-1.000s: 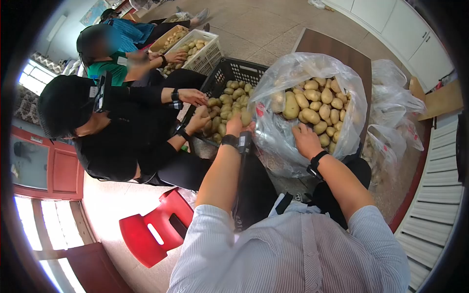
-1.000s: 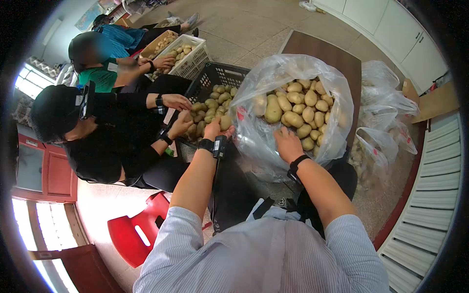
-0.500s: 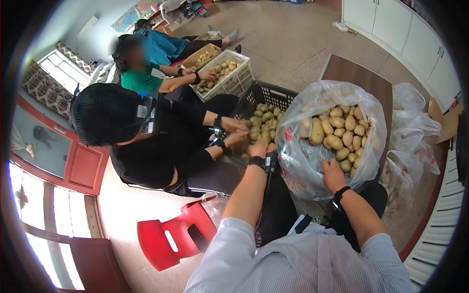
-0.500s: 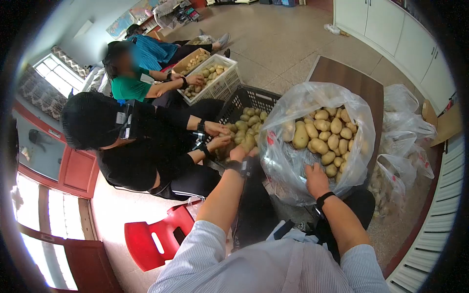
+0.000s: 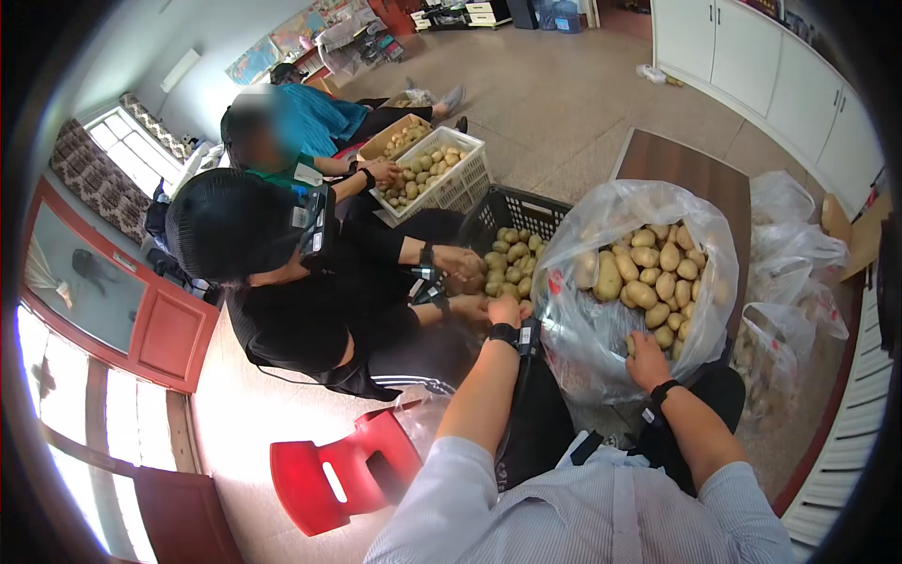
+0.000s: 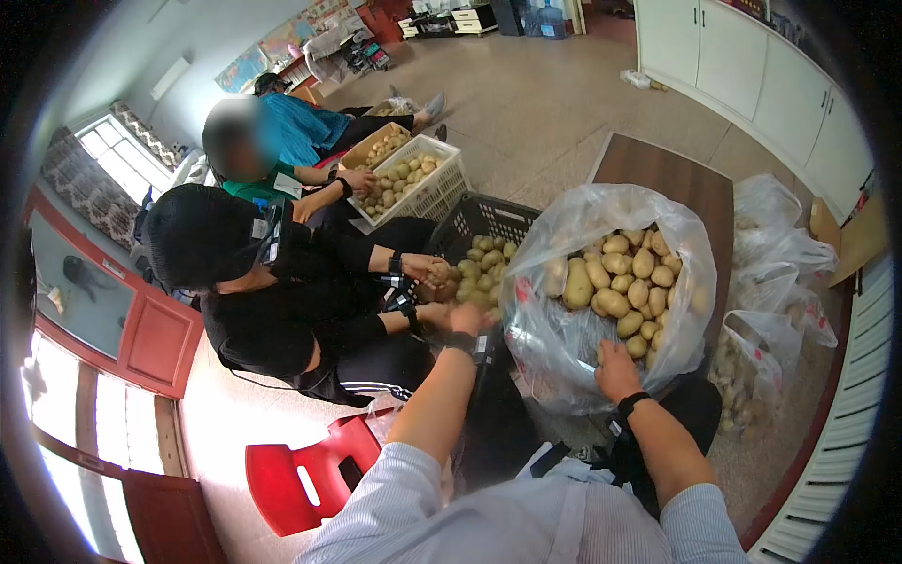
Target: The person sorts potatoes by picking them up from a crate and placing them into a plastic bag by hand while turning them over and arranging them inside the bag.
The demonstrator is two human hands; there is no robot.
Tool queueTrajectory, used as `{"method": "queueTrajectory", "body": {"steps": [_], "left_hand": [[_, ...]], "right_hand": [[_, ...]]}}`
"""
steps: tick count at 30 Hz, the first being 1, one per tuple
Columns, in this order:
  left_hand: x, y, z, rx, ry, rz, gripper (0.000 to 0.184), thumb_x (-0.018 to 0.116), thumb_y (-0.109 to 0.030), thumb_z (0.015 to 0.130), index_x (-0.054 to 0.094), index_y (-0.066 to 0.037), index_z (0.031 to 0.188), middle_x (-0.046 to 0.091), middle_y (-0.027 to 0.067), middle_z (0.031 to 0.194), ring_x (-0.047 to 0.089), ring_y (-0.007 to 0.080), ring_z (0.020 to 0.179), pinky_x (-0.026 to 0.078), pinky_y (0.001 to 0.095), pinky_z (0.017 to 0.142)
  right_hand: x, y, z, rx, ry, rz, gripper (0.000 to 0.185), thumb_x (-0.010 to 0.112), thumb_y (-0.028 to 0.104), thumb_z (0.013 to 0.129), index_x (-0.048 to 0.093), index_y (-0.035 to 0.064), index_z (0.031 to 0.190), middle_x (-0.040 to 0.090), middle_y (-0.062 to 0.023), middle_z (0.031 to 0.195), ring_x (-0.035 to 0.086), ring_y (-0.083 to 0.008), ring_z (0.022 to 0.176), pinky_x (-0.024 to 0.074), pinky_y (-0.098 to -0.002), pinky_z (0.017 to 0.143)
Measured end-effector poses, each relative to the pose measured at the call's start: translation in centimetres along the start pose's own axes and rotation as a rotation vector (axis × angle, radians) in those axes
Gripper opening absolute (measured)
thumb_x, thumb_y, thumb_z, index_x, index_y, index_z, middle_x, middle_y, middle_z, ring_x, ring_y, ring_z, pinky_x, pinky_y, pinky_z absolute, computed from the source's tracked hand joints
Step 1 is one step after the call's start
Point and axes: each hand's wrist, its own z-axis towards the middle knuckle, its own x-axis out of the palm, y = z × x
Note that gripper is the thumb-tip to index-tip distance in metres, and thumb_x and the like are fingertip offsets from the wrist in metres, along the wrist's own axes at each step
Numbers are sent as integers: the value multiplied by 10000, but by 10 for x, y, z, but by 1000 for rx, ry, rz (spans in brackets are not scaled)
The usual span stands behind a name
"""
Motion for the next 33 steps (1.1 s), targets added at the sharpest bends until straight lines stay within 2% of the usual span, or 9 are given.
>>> {"method": "queueTrajectory", "body": {"steps": [3,11,14,19,20,24,29,32,33], "left_hand": [[18,-15,-5,-278,-32,-567,221,499,-198,948,549,3,1027,608,152,899,627,289,662,520,388,490],[44,-40,-33,-216,442,-367,404,589,-359,935,512,-63,1199,603,112,1041,627,223,687,507,354,552],[45,-64,-51,-266,555,-294,456,588,-402,938,489,-77,1240,613,123,1086,653,244,700,502,355,553],[49,-64,-52,-261,830,-227,393,539,-433,982,531,-78,1150,669,102,963,691,246,724,505,327,526],[48,-64,-51,-200,864,-191,367,523,-424,998,559,-78,1115,679,77,889,696,214,732,498,306,510],[41,-57,-38,-170,940,-211,351,554,-422,983,602,-101,1119,656,47,974,622,198,748,495,307,572],[34,-35,-21,-248,670,-381,289,502,-312,1015,596,-66,1135,671,69,931,643,206,689,515,310,552],[25,-15,-6,757,459,351,267,482,-240,1012,577,-47,1169,651,103,1005,645,220,755,537,328,581],[24,-16,-10,378,453,-60,273,479,-218,1004,564,-33,1187,638,121,1036,643,236,787,550,343,606]], "right_hand": [[13,-13,11,-43,-92,150,494,612,139,827,480,57,1295,572,-254,1168,554,-453,1087,471,-482,927],[4,20,51,47,-65,587,431,582,318,937,523,-28,1187,639,-281,1045,622,-424,1003,487,-447,859],[-7,58,55,159,57,726,415,571,346,965,538,-24,1150,666,-153,896,632,-271,779,506,-379,694],[-1,89,65,-168,-32,637,391,558,350,986,555,-6,1148,655,-122,870,620,-174,705,481,-328,597],[-9,97,61,-154,5,668,447,526,363,987,526,-26,1206,660,-241,1001,656,-380,909,502,-439,756],[-28,106,51,-59,96,756,444,535,346,988,513,-17,1243,669,-219,972,671,-342,847,508,-417,720],[-21,70,39,-18,-28,626,402,620,275,938,526,1,1216,661,-185,931,659,-317,800,509,-403,699],[-8,30,31,-55,-288,438,384,659,214,887,538,4,1185,626,-191,996,615,-347,924,487,-435,810],[-7,18,27,-53,-288,440,384,659,214,887,538,4,1185,626,-191,996,615,-347,924,487,-435,810]]}}
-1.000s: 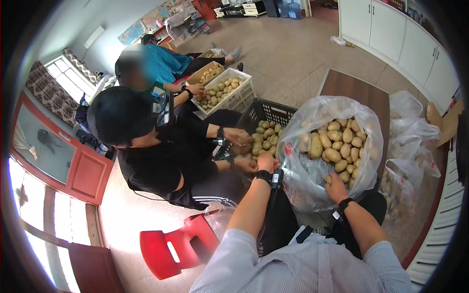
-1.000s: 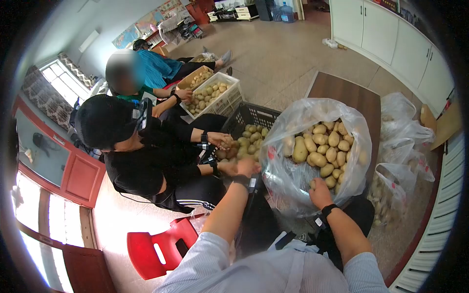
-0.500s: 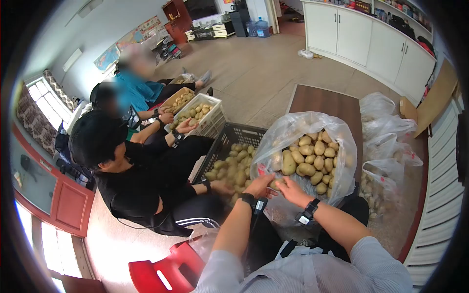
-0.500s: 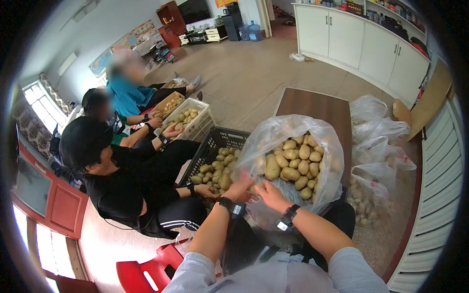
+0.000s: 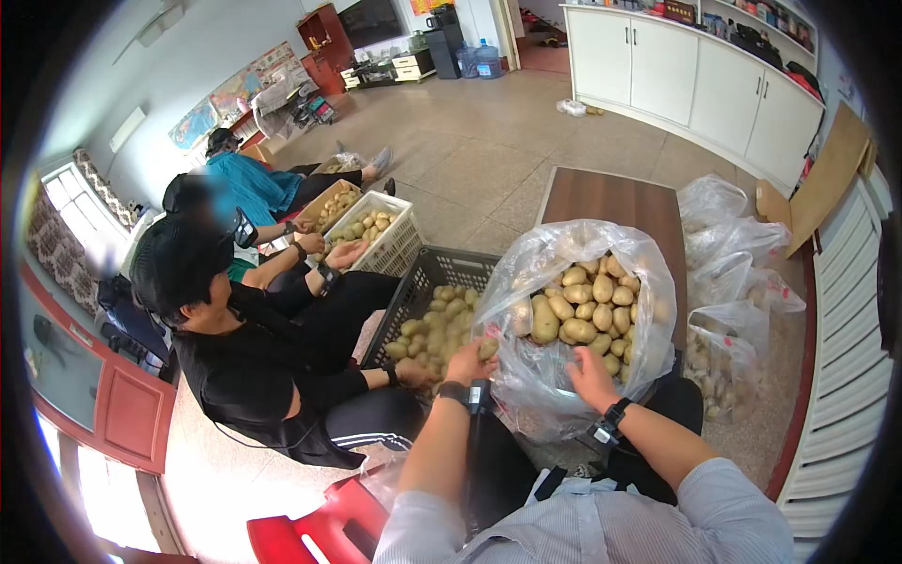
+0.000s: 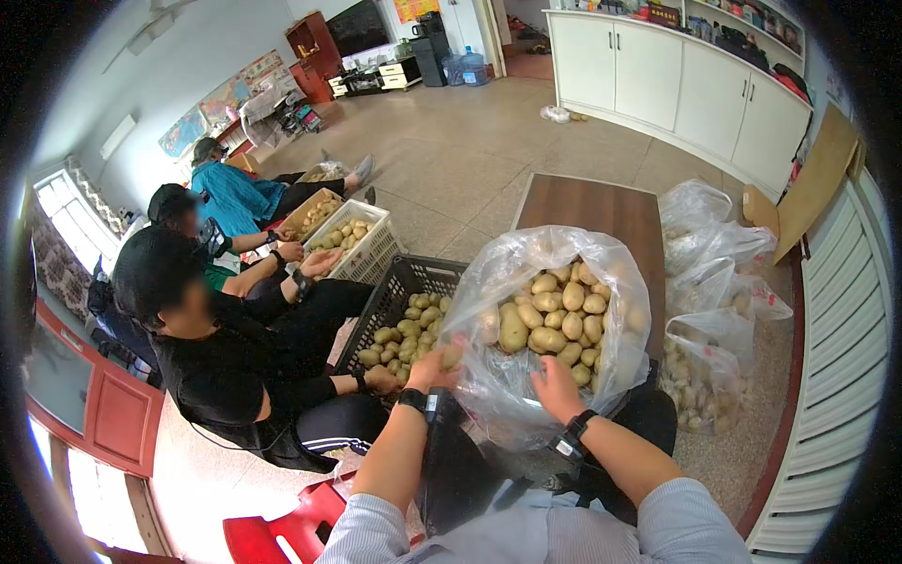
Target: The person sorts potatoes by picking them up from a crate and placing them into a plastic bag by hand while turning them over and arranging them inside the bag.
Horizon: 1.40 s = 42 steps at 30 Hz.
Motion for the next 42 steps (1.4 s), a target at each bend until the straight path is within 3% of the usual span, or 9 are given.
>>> {"method": "queueTrajectory", "body": {"steps": [2,7,11,12,13,15,16,22,42], "left_hand": [[-4,7,0,-284,-111,-459,281,477,-195,997,552,-19,1204,624,140,1068,640,253,820,563,357,631],[-32,56,11,-144,-266,455,353,559,-282,951,620,-16,1175,684,146,1113,666,276,956,545,385,772],[-33,40,3,-279,-286,266,379,503,-307,963,658,-6,1134,671,199,1165,674,307,994,543,429,768],[-49,93,22,-180,-225,1127,689,618,-661,797,626,-124,1229,712,172,1025,691,346,898,539,459,732],[-34,-4,-12,-220,-80,1189,489,603,-471,860,676,-20,1035,710,203,956,692,347,888,541,463,736],[-55,72,-1,68,-266,1184,409,684,-480,776,704,-81,862,707,123,782,672,323,694,523,452,618],[-76,99,17,-75,-97,1273,353,699,-454,767,710,-101,776,704,99,749,664,290,655,506,441,570],[-46,18,-13,-178,-191,1336,596,536,-613,893,743,-59,966,719,185,955,692,336,921,542,426,815],[-76,45,1,-358,-134,1405,616,604,-620,828,731,-41,997,722,177,980,689,326,964,546,408,830]], "right_hand": [[-14,-12,-8,-24,-163,-275,398,680,152,822,539,11,1167,577,-198,1076,535,-382,1060,431,-466,923],[-31,-28,-19,73,-218,-425,426,681,107,772,526,20,1159,540,-188,1135,489,-401,1108,399,-481,968],[-36,-20,-25,45,-238,-473,425,675,83,755,535,20,1151,529,-177,1156,490,-391,1110,405,-483,971],[-35,-19,-25,61,-229,-476,425,675,83,755,535,20,1151,529,-177,1156,490,-391,1110,405,-483,971],[-33,-21,-23,51,-267,-494,419,675,77,748,544,20,1142,532,-171,1160,491,-385,1117,409,-480,968],[-37,-21,-25,93,-280,-512,413,677,68,735,561,28,1129,537,-158,1174,492,-374,1134,415,-478,963],[-41,-18,-24,141,-260,-512,413,679,65,729,569,36,1126,539,-152,1185,492,-369,1144,417,-480,961],[-50,-21,-23,247,-355,-529,469,689,88,740,541,67,1185,505,-141,1255,471,-377,1194,403,-527,966],[-53,-26,-24,256,-182,-543,483,712,183,764,556,51,1201,369,-195,1417,528,-438,1103,467,-513,925]]}}
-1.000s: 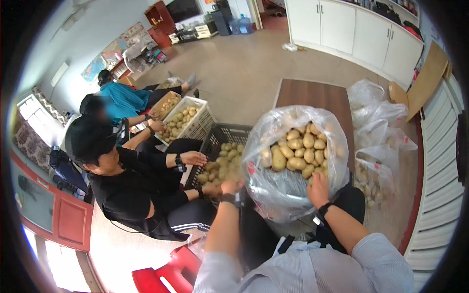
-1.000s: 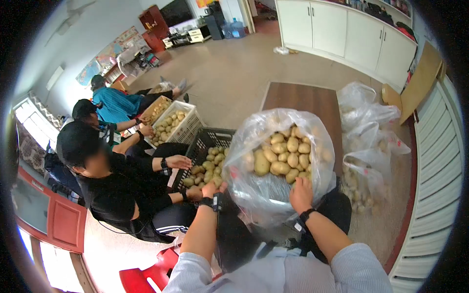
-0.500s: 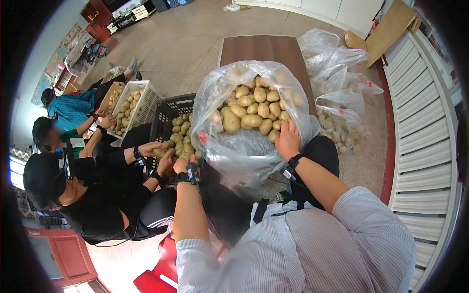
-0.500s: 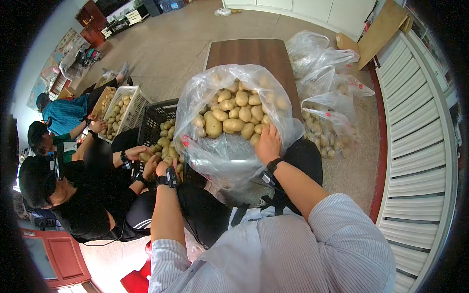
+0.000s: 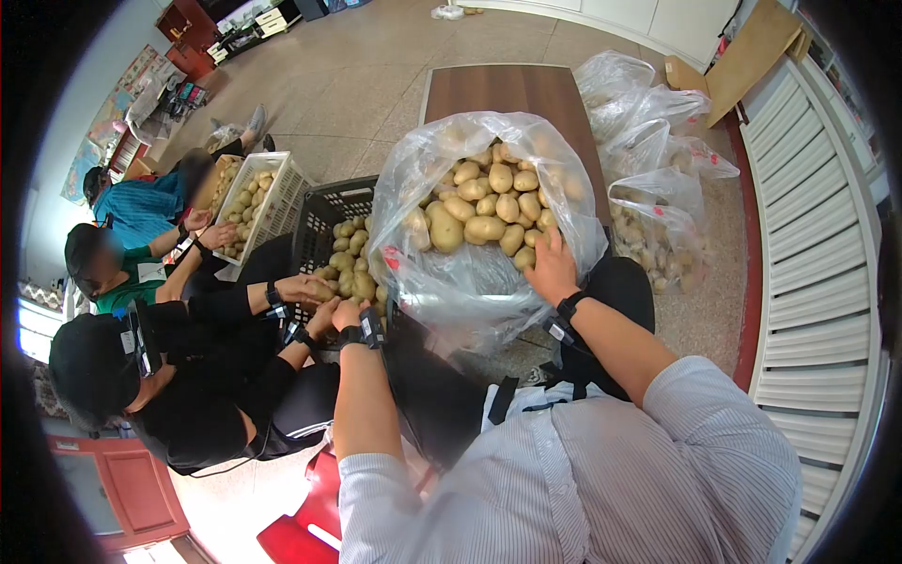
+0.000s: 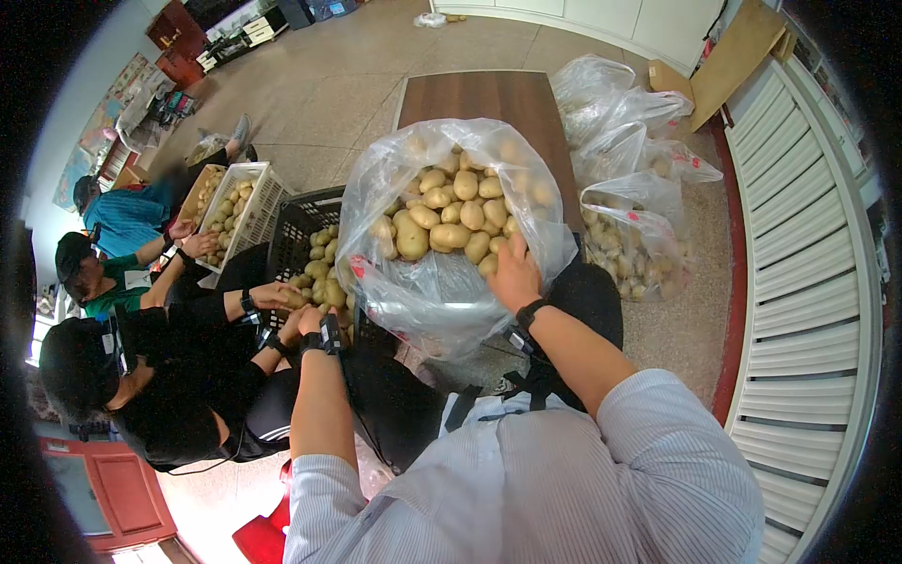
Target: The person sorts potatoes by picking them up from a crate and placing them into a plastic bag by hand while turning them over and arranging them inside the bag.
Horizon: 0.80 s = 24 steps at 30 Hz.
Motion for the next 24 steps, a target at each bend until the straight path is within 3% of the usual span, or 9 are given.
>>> {"method": "queueTrajectory", "body": {"steps": [2,4,6,9,12,14,20,22,24], "left_hand": [[-10,-7,1,-1,41,8,614,615,-625,813,736,-44,971,724,171,970,692,323,956,546,410,827],[-21,-23,-5,17,16,58,492,610,-564,846,759,-95,840,719,172,907,704,310,914,555,447,720],[-34,-48,-16,56,-45,50,358,618,-382,889,717,-40,855,707,173,834,712,306,847,557,426,655],[-38,-80,-22,-489,-209,-1950,125,455,-33,894,553,-17,969,583,96,728,611,237,617,512,312,553],[-44,-101,-29,-317,-173,-1813,195,511,-96,936,526,2,1104,608,110,788,614,209,622,529,324,530],[-31,-115,-24,-251,-278,-1645,191,495,-83,944,517,26,1100,608,120,843,620,205,646,542,325,540],[-72,-146,-64,-235,-60,-1699,294,499,-80,949,490,63,1206,596,158,1048,652,234,765,581,344,587],[-93,-152,-78,-252,-10,-1673,323,505,-83,947,482,69,1230,590,166,1073,656,242,777,583,345,593],[-102,-155,-90,-197,77,-1676,333,516,-94,943,484,65,1234,577,170,1108,658,256,779,586,355,606]], "right_hand": [[6,-3,-4,-55,-32,-25,477,714,178,754,562,54,1188,391,-182,1393,534,-428,1071,472,-504,904],[12,-4,-7,-110,-65,-49,471,716,173,744,568,57,1175,412,-169,1370,540,-417,1040,478,-494,883],[15,-4,-11,-158,-66,-97,446,696,135,723,589,65,1150,456,-141,1343,539,-400,1015,473,-477,860],[24,-8,-19,-272,-86,-165,412,666,98,708,618,91,1117,497,-111,1310,535,-388,976,454,-487,837],[16,0,-22,-278,-93,-154,375,638,84,724,641,127,1096,520,-97,1292,536,-372,965,436,-485,823],[17,1,-22,-296,-113,-214,376,640,97,729,638,155,1100,531,-86,1275,541,-354,955,422,-461,807],[16,12,-22,-446,-104,-352,314,592,139,801,632,177,1110,574,-87,1175,578,-299,945,414,-428,760],[21,12,-22,-416,-21,-364,248,562,145,832,634,177,1068,584,-91,1062,608,-283,902,419,-427,721],[27,9,-22,-467,-68,-323,310,564,138,819,606,158,1125,582,-126,1028,646,-322,806,454,-462,692]]}}
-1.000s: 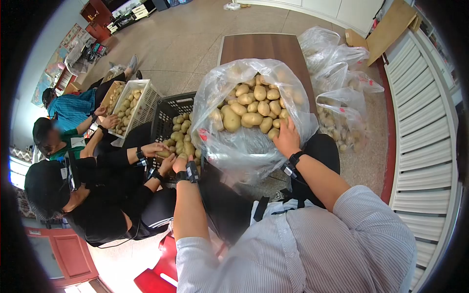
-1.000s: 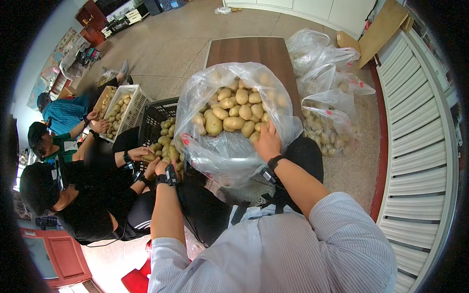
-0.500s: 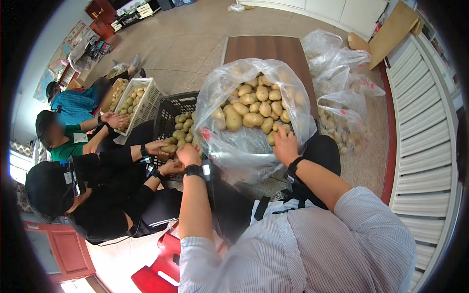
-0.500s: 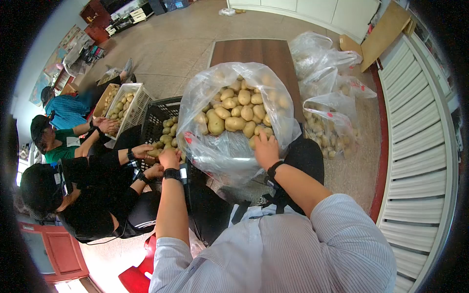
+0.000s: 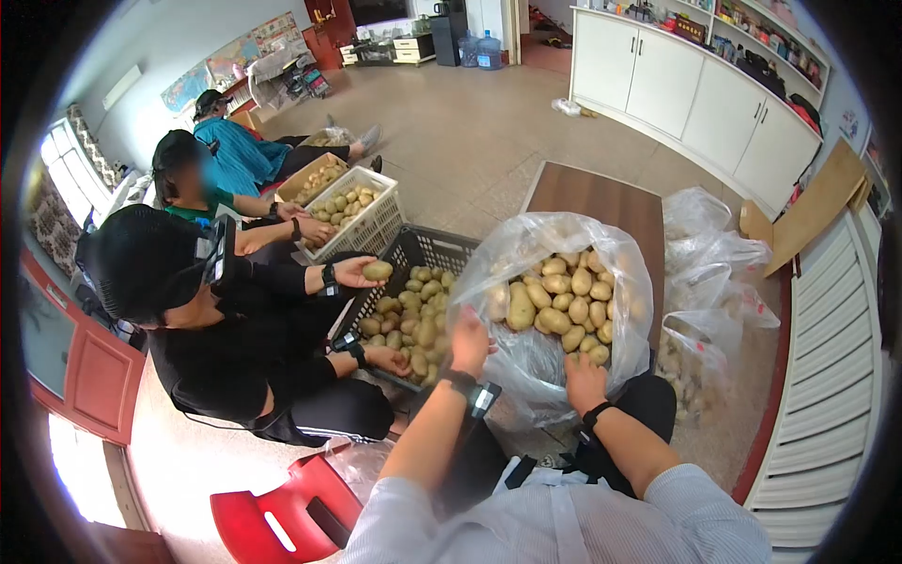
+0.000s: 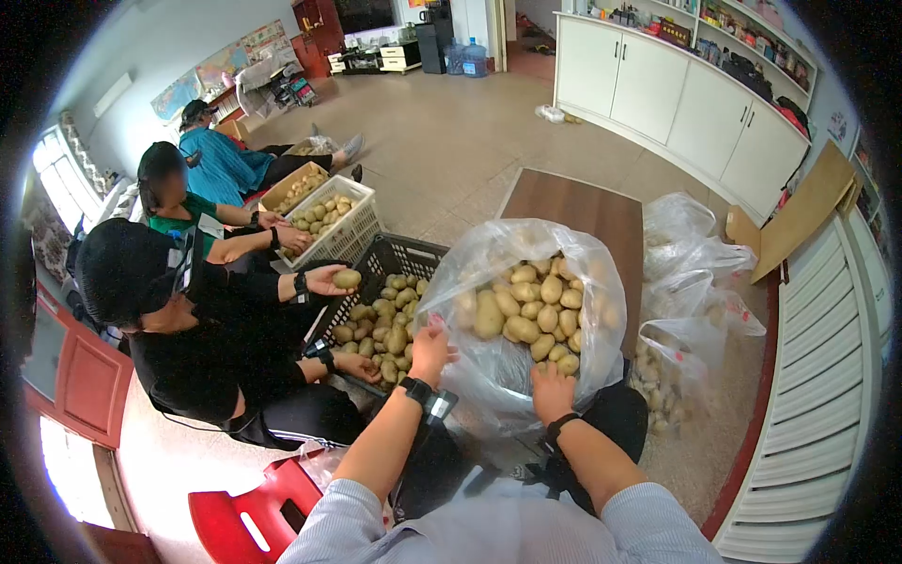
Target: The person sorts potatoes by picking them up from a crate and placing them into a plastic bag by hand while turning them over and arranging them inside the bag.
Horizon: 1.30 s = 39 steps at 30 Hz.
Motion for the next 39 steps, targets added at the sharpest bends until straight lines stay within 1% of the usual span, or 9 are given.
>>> {"method": "queueTrajectory", "body": {"steps": [4,10,13,19,23,28,33,38,39], "left_hand": [[0,21,9,-12,107,61,334,532,-122,935,495,58,1214,577,180,1131,663,260,792,586,370,605],[5,26,11,-23,201,130,352,565,-160,920,504,42,1202,618,141,925,666,257,710,580,367,590],[9,25,9,-68,229,169,368,569,-184,922,503,39,1207,611,142,981,669,260,736,572,367,598],[17,6,-8,-258,333,189,459,580,-347,948,491,-22,1260,585,138,1133,671,280,820,554,356,639],[15,3,-5,-446,588,-36,450,511,-409,988,499,-64,1277,622,127,1138,677,260,845,544,345,653],[9,17,11,-393,710,-28,373,484,-358,1003,545,-73,1237,653,95,1074,673,231,823,540,326,667],[-5,25,31,-346,554,-229,311,512,-287,988,571,-64,1195,645,98,1080,643,243,794,531,314,671],[-24,22,54,-255,252,-435,295,512,-260,992,557,-84,1225,624,109,1133,637,288,869,539,387,712],[-27,19,53,-252,215,-453,258,512,-252,979,576,-83,1163,617,104,1025,588,264,778,517,364,670]], "right_hand": [[13,-3,4,5,102,-30,184,553,176,847,630,162,1013,578,-152,995,644,-317,688,473,-470,611],[-4,-1,15,222,293,328,351,612,181,814,597,105,1156,595,-205,1101,651,-413,891,508,-506,788],[27,-5,18,188,22,592,404,687,184,789,579,83,1165,635,-219,1070,654,-383,899,520,-472,768],[-11,39,56,412,219,1173,353,578,283,952,563,44,1212,672,-238,1013,640,-433,930,510,-451,797],[-65,58,66,138,109,950,440,479,407,999,564,13,1175,665,-270,969,648,-437,896,505,-484,760],[-64,48,59,168,195,875,424,495,397,993,560,10,1153,664,-256,991,635,-435,922,492,-497,784],[-36,10,38,211,60,537,393,696,247,842,552,26,1133,586,-199,1089,580,-387,1025,484,-467,845],[-31,-22,25,262,24,282,448,732,192,739,570,33,1125,531,-170,1157,509,-393,1100,454,-485,910],[-30,-23,24,282,24,255,441,721,173,734,571,32,1123,537,-163,1141,505,-388,1093,450,-485,902]]}}
